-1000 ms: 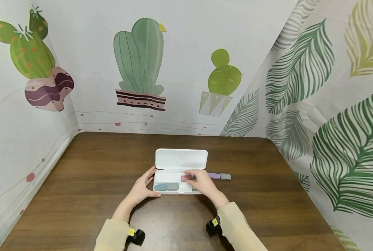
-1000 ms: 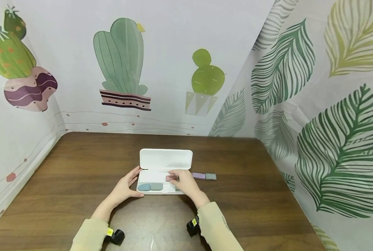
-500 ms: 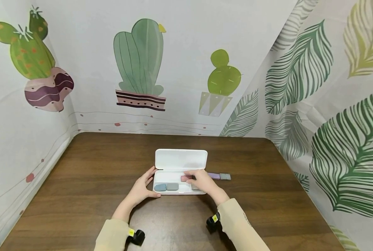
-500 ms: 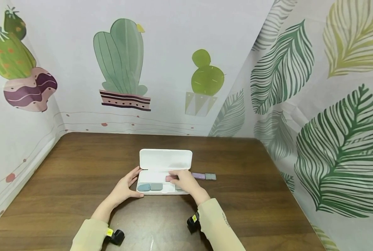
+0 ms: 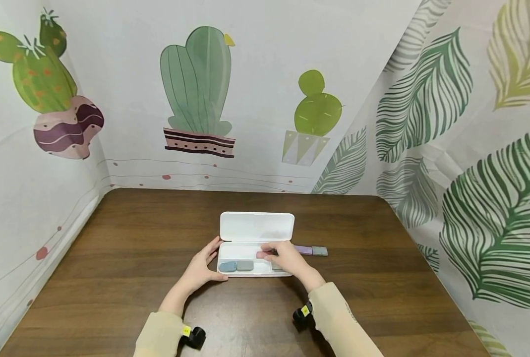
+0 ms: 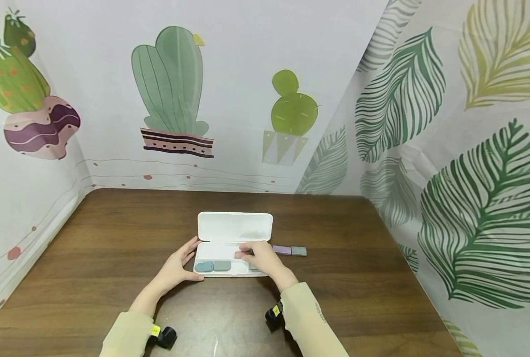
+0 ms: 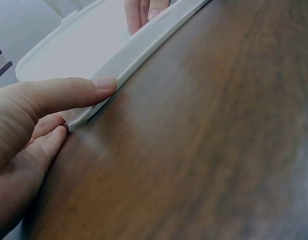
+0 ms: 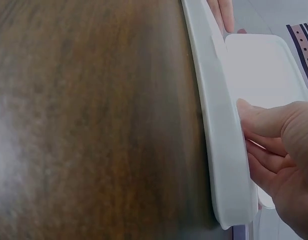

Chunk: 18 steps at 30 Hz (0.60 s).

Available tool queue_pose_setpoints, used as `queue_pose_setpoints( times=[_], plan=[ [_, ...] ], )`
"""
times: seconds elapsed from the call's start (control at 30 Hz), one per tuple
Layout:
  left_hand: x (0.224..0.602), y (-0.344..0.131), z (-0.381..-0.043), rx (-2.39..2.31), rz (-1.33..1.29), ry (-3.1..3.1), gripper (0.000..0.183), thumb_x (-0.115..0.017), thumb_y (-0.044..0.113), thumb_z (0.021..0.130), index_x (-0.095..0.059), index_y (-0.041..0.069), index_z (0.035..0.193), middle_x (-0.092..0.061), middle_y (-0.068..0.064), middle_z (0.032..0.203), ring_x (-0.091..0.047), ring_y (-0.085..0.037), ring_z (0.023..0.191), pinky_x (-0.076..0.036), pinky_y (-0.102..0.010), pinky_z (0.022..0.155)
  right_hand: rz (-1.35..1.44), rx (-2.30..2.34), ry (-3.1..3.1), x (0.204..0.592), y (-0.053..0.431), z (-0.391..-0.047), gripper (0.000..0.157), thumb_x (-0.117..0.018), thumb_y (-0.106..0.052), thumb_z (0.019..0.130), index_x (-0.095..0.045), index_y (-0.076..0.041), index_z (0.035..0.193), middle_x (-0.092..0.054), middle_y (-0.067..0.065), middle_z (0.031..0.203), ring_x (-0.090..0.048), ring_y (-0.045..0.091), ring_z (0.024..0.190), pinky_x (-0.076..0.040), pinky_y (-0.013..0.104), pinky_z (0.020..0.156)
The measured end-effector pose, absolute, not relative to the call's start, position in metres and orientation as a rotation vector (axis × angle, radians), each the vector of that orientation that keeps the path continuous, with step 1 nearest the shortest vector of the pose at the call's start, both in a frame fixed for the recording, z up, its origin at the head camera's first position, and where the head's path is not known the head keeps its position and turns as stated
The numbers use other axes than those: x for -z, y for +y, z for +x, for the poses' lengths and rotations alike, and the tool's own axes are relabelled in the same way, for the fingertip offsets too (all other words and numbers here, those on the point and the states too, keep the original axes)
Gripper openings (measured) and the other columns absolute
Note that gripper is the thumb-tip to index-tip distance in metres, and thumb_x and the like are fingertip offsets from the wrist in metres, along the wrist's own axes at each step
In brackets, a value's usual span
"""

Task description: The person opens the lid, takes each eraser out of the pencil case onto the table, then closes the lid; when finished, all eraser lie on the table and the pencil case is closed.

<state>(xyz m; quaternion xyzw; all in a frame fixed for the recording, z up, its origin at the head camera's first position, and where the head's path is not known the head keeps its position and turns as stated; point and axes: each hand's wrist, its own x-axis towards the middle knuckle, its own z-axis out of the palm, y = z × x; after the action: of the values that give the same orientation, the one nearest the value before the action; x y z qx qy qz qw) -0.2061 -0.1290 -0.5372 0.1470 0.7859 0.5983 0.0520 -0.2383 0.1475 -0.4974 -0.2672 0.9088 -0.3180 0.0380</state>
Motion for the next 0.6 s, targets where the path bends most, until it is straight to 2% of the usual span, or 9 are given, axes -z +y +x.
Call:
queue_pose_setpoints(
  times=[0.27,0.47,0.6],
  plan=[
    [0.5371,-0.1291,-0.2063,-1.82,0.451,2.396,0.114,-0.09,0.0,0.061,-0.021,-0.007,0.152,-0.035,-0.029,0.152,-0.034,-0.039,0.142,-0.034,-0.044,0.116,-0.784,1.022,2.798,0.4968,0.1463,-0.2355,0.024,-0.07,-0.005,0.087,-0.07,0.0,0.111,-0.073,0.01,0.102,-0.067,0.02,0.096,-0.06,0.037,0.086],
    [0.536,-0.1291,-0.2058,-1.826,0.431,2.388,0.115,-0.09,-0.002,0.06,-0.021,-0.006,0.152,-0.034,-0.028,0.153,-0.034,-0.038,0.143,-0.034,-0.042,0.117,-0.792,1.084,2.784,0.4975,0.1463,-0.2367,0.022,-0.071,-0.003,0.086,-0.069,0.001,0.107,-0.073,0.011,0.1,-0.069,0.023,0.095,-0.06,0.039,0.087],
    [0.5355,-0.1291,-0.2057,-1.825,0.426,2.392,0.116,-0.09,-0.003,0.059,-0.021,-0.006,0.152,-0.035,-0.028,0.153,-0.034,-0.038,0.143,-0.034,-0.042,0.117,-0.832,1.113,2.755,0.4996,0.1479,-0.2385,0.022,-0.071,-0.002,0.086,-0.068,0.002,0.107,-0.073,0.013,0.1,-0.071,0.025,0.093,-0.061,0.035,0.085]
  ],
)
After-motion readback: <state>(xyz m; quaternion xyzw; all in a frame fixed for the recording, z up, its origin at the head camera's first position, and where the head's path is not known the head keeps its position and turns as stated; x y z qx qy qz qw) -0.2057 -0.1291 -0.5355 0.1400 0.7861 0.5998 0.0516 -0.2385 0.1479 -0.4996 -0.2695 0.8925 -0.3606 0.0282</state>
